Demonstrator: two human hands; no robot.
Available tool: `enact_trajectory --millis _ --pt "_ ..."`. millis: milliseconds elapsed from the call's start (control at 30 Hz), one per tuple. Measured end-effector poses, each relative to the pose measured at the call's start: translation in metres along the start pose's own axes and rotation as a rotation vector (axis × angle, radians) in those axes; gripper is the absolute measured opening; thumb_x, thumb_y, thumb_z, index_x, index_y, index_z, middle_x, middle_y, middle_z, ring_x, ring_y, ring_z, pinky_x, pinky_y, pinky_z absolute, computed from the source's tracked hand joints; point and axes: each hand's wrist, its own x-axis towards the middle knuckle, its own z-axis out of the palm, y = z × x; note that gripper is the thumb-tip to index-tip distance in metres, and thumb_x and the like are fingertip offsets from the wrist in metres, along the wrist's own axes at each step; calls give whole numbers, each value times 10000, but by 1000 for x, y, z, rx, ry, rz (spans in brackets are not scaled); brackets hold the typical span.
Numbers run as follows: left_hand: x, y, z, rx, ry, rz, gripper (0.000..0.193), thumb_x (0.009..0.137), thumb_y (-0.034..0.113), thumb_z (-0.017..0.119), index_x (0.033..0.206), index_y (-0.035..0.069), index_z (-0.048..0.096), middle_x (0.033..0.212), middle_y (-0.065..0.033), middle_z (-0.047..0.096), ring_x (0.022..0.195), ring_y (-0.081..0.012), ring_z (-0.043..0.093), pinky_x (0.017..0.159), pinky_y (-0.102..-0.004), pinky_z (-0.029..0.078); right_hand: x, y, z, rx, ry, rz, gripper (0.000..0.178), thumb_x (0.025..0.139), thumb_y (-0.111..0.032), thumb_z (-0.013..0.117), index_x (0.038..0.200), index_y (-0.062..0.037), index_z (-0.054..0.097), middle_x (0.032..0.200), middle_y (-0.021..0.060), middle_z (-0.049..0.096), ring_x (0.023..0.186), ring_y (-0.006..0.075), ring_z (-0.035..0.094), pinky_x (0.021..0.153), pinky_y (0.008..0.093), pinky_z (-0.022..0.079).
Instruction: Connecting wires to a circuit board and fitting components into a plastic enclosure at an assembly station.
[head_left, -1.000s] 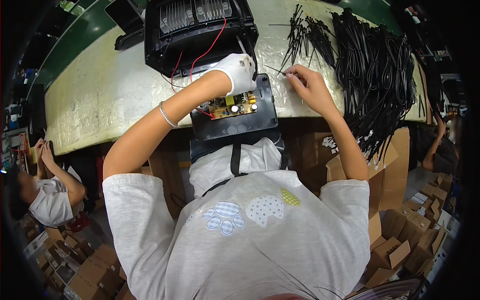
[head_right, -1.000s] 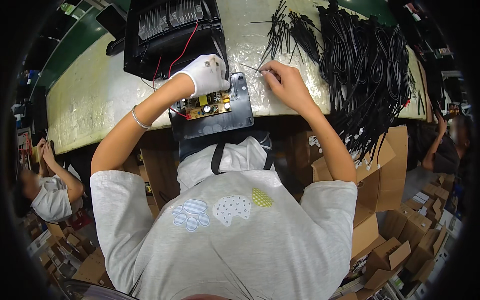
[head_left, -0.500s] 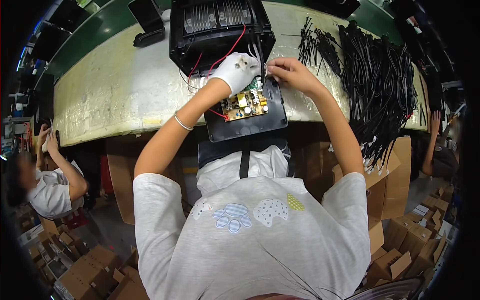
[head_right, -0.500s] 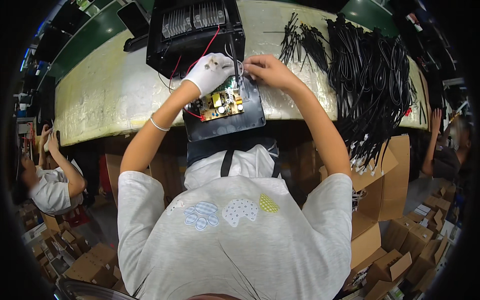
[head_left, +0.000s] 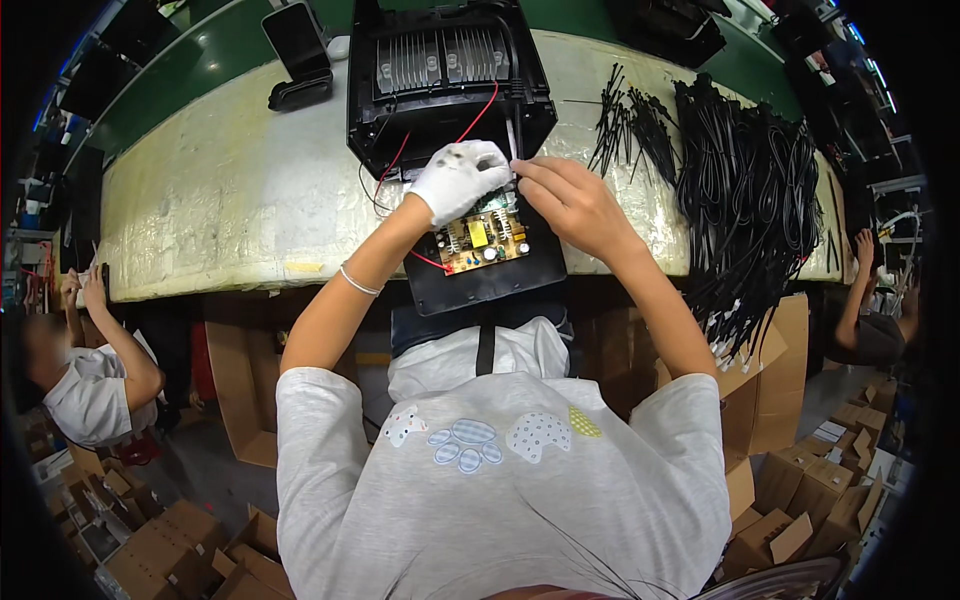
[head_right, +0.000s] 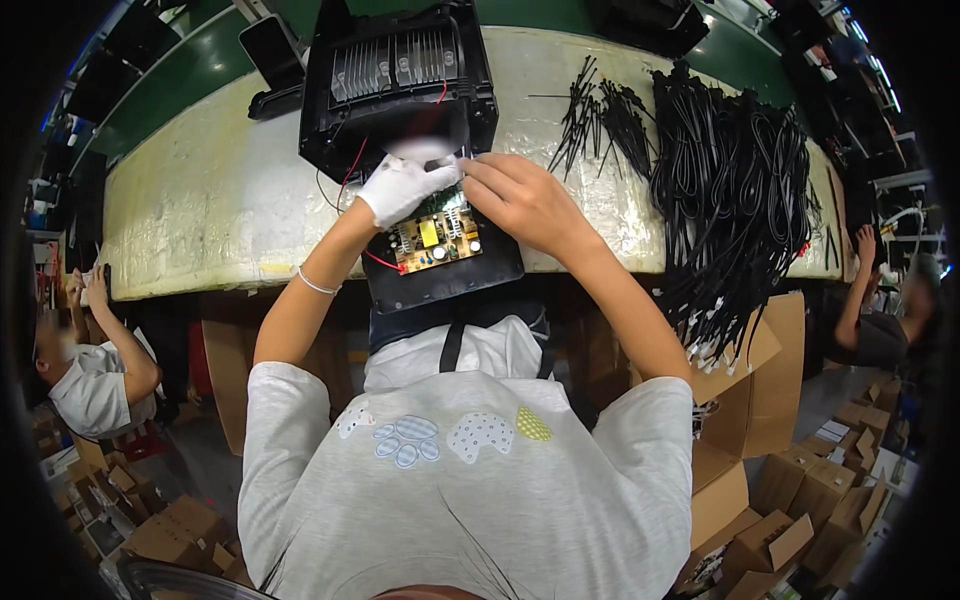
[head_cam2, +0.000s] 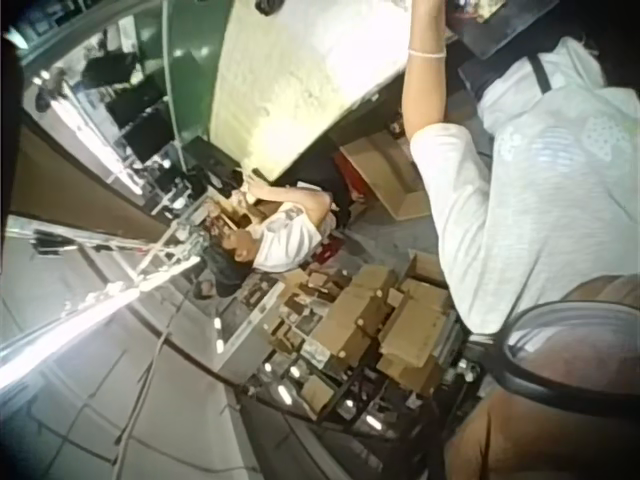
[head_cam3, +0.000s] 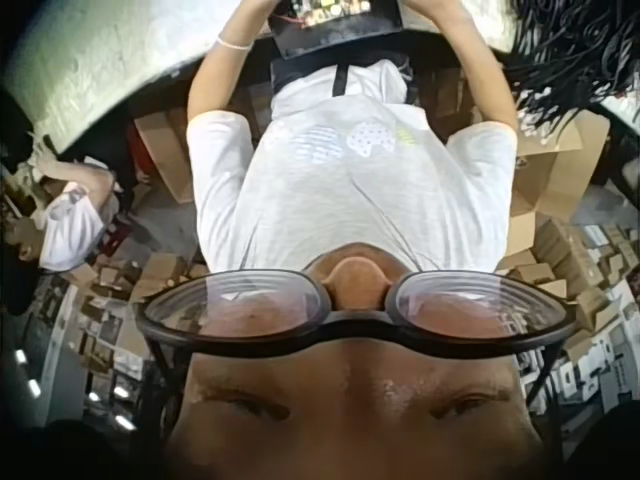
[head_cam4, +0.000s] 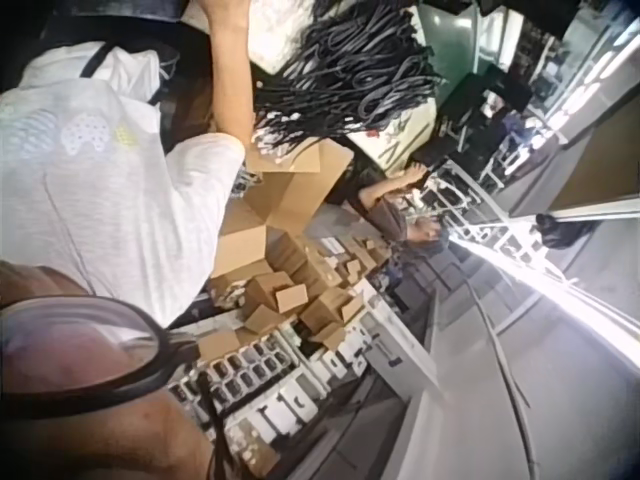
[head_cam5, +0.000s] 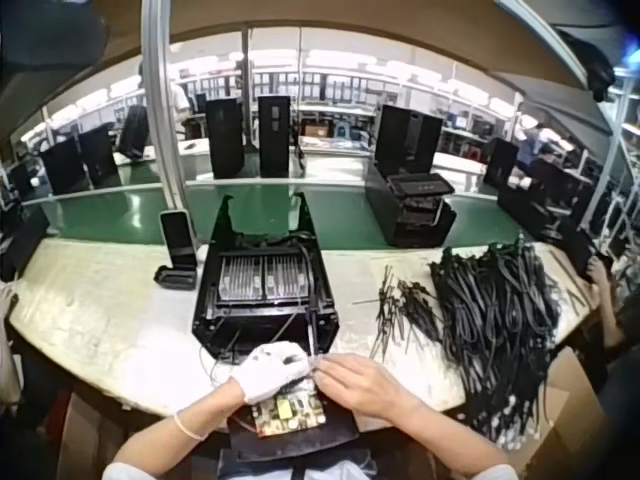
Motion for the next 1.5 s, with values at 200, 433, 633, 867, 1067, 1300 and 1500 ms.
enact_trajectory --millis 200,433,633,867,1067,1300,1500 --pt "-17 4 -17 -430 -45 -56 211 874 211 700 884 6 654 810 2 626 789 -77 553 750 -241 456 -4 2 22 48 32 103 185 768 -18 619 947 29 607 1177 133 653 905 278 626 788 366 535" --pt "5 13 18 34 145 372 75 915 63 614 978 34 644 955 -90 634 853 -231 637 764 -301 508 -17 -15 35 112 275 432 207 756 55 681 948 34 606 899 148 574 822 335 580 720 409 493" --pt "1 10 24 286 310 659 276 794 -38 623 1038 82 672 937 -81 664 834 -263 660 720 -328 546 -24 -10 31 297 301 617 142 822 46 674 946 25 609 907 140 581 745 276 590 641 341 486" --pt "-11 11 22 640 274 562 398 708 -21 638 1086 103 644 970 -56 663 875 -248 646 724 -345 549 -25 -11 28 400 314 690 93 844 22 673 922 19 622 891 112 586 700 206 572 616 296 465" --pt "-13 9 23 664 288 553 384 711 -1 640 1083 93 632 974 -50 658 864 -243 638 709 -347 545 -23 -13 27 440 326 721 70 851 19 668 909 19 630 890 104 587 702 187 572 623 287 464" --pt "-13 11 23 703 321 620 374 708 15 639 1074 94 633 967 -42 655 824 -230 634 681 -342 541 -23 -13 27 444 325 715 75 852 23 664 916 19 627 902 109 586 709 194 580 635 291 474" --pt "-13 17 23 750 346 621 361 708 39 645 1060 120 641 945 -15 654 799 -209 633 648 -331 534 -26 -6 28 380 289 639 92 857 33 657 942 21 622 919 115 582 724 210 594 638 299 488"
